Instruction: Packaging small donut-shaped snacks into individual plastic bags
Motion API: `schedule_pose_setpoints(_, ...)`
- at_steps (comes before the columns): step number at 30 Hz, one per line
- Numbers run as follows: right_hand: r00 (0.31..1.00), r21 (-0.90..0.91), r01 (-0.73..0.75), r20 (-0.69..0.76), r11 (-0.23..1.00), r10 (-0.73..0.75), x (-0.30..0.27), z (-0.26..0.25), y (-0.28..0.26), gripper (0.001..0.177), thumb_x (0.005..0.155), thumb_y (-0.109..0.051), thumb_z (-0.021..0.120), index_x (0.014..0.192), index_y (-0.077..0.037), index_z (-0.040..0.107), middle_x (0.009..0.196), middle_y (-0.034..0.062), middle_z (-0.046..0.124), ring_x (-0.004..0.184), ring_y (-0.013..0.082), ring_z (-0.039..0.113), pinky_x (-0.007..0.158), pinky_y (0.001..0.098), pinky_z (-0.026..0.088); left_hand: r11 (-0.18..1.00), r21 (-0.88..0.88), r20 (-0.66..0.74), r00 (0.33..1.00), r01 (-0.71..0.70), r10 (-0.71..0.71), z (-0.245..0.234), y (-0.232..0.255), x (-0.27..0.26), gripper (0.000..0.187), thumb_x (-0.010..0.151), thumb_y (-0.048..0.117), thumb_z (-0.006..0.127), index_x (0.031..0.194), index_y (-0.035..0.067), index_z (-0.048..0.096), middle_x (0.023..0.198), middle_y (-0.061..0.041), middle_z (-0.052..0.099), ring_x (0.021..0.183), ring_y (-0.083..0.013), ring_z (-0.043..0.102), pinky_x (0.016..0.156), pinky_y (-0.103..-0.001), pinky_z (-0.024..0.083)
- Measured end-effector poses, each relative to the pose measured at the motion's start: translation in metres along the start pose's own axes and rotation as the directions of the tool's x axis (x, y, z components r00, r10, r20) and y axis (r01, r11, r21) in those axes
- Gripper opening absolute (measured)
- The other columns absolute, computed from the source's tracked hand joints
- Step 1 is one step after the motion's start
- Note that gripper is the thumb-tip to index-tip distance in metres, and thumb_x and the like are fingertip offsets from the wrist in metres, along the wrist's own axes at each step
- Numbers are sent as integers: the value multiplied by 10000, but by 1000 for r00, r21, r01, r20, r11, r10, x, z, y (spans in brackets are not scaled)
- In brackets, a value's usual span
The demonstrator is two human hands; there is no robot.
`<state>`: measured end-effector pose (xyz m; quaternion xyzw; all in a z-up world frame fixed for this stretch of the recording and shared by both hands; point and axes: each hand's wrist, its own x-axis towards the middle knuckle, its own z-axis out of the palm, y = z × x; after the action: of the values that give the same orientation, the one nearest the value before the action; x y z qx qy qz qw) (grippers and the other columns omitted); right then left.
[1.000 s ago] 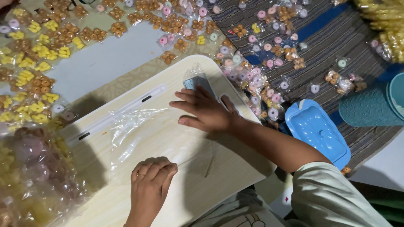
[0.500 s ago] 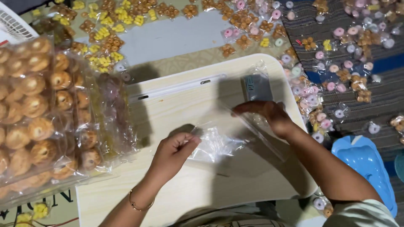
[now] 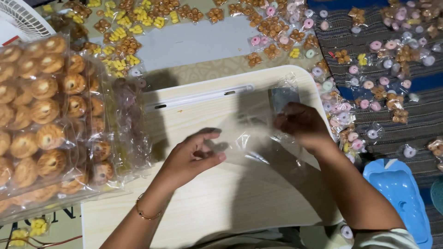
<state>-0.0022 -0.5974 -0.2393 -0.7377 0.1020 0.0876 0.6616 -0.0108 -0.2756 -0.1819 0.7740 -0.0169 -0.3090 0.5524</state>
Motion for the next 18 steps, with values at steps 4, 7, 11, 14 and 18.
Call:
schedule_pose_setpoints(4,980,53,171,-115,984,-164,29,-39,36,90,1001,-116,715,984,-71,639,771,11,635,713,74,599,675,228,494,976,-198,166,979,-86,120,-3,-40,0,314,802,119,818,1076,-22,759,817,-94,770,746,-152,649,701,-283,561)
schedule_pose_setpoints(7,961,319,244,-205,916,-185,29,-34,25,166,938,27,717,936,-131,666,934,-6,713,909,98,669,854,220,526,975,-106,545,809,-193,220,5,-31,-20,223,864,220,807,1051,98,806,932,2,807,887,-57,717,795,-200,558)
schedule_pose_setpoints(11,960,96,198,-219,975,-173,27,-21,23,182,1000,-61,677,877,-166,594,790,-17,642,620,64,517,549,220,394,988,-83,405,902,-130,152,29,-35,-35,273,934,275,712,1162,136,769,964,34,749,887,-48,660,803,-210,530)
schedule_pose_setpoints(14,966,94,166,-214,982,-143,28,-5,32,191,935,-49,731,1020,-143,589,852,30,703,671,109,610,583,248,464,987,-5,132,978,-160,159,46,-41,-33,248,909,274,732,1128,171,790,959,62,765,815,-53,615,770,-222,519)
schedule_pose_setpoints(18,960,-346,-71,-279,936,-31,-12,42,-5,488,778,-269,834,1202,-226,595,781,-80,680,747,41,651,738,237,449,681,482,-122,728,-551,675,61,-44,-3,301,953,317,668,1179,120,700,1195,-42,733,1124,-249,664,1008,-413,463)
